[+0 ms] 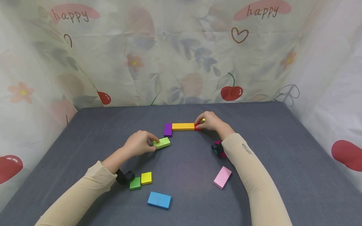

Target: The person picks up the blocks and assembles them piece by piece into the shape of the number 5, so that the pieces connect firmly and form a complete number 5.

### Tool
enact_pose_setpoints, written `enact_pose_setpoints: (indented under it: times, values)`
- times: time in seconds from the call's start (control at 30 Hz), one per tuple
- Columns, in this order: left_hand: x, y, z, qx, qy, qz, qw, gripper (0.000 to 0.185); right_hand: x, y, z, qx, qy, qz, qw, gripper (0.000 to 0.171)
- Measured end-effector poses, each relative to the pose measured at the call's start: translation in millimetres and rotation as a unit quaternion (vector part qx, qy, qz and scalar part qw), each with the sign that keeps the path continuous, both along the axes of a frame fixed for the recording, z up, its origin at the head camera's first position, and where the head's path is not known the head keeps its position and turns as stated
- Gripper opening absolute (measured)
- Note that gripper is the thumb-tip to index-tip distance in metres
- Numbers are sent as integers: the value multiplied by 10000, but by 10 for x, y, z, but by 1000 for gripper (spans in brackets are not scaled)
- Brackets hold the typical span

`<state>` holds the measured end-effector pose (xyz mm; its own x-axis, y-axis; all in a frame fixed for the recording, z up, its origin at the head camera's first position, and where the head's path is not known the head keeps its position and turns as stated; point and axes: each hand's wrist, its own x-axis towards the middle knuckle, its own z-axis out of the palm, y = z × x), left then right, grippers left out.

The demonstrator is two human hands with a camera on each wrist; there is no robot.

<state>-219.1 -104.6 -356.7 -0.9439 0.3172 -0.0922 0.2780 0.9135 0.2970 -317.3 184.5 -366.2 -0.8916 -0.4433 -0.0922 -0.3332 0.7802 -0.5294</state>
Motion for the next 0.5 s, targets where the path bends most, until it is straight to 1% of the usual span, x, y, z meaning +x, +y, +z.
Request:
enact_pose_setpoints:
  times: [0.33, 0.5]
  values:
    - [-17, 37, -12, -87, -88, 17, 9999, 27, -1, 4, 4, 2, -29, -39, 10000, 20]
    - [-30, 57, -34, -94, -117, -30, 9999, 30, 8, 1, 6, -4, -13, -11, 10000, 20]
